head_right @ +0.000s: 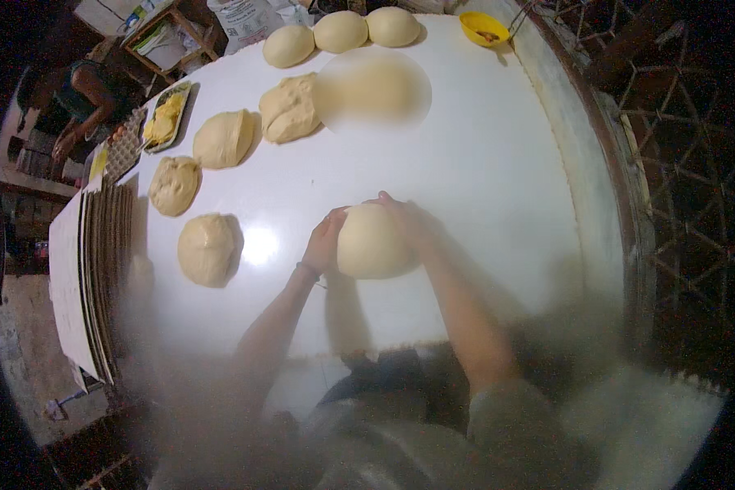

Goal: The person kneads dough by hand on a white table, pulling, folding, and rolling it into smooth round shapes and placing them in a row.

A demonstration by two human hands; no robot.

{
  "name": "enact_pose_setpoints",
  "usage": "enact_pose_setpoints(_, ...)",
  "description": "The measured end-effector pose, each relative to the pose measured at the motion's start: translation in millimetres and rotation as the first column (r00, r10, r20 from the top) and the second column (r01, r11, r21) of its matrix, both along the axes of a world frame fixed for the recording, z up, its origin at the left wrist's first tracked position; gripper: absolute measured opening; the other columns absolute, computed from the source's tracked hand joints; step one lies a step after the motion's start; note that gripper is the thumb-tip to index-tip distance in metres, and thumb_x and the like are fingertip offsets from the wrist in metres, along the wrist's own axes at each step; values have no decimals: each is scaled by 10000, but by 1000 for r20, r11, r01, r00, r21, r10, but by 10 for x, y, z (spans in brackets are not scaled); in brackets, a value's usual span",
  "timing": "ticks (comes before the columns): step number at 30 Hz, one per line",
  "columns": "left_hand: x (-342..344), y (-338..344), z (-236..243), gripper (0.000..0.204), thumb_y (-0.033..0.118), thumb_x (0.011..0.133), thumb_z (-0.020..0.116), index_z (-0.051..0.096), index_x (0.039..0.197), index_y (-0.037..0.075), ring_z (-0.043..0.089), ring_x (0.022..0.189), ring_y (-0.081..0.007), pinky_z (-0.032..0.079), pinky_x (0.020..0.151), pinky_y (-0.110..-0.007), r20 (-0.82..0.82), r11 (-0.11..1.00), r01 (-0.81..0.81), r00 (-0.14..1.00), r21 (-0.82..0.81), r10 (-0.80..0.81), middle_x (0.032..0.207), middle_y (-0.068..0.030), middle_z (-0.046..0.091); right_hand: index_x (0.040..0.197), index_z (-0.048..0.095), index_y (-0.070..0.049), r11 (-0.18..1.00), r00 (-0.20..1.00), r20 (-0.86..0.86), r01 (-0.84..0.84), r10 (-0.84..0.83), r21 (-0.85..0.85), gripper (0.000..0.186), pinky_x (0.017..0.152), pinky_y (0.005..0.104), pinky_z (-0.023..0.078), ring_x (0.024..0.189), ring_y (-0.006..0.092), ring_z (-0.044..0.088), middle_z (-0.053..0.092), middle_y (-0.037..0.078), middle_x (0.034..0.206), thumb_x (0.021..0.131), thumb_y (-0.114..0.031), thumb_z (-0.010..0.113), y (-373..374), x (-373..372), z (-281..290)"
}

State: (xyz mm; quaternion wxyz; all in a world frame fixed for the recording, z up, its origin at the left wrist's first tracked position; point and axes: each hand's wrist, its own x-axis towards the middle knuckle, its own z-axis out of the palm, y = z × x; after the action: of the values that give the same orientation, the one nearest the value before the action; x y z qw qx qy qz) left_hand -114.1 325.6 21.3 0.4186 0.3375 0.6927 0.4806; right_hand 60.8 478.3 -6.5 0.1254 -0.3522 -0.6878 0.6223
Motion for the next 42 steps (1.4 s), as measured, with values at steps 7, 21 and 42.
enact_pose_setpoints(7,576,-1819,255,542,317,1010,675,604,1469,37,633,1311,-385,486,1122,-452,-230,979,188,959,73,-167,1410,-230,669,1325,736,-41,980,998,32,-66,61,187,413,1040,403,524,1122,277,704,761,139,1233,1124,-333,523,-1769,766,349)
enact_pose_setpoints(21,267,-960,-185,616,439,1167,356,594,1478,-37,641,1324,-294,475,1156,-425,219,995,-41,976,92,20,1423,-255,667,1433,659,-29,929,923,-110,358,-367,-97,706,1241,460,320,1426,300,500,526,129,1593,1148,-569,305,-1306,531,246)
enact_pose_setpoints(42,-459,788,-237,716,540,1157,310,612,1499,-13,647,1298,-256,476,1133,-366,442,990,119,886,77,-141,1448,-197,670,1477,633,5,906,983,-183,-73,-5,-417,722,1231,351,378,1397,218,557,652,171,1473,1141,-577,370,705,-423,-63)
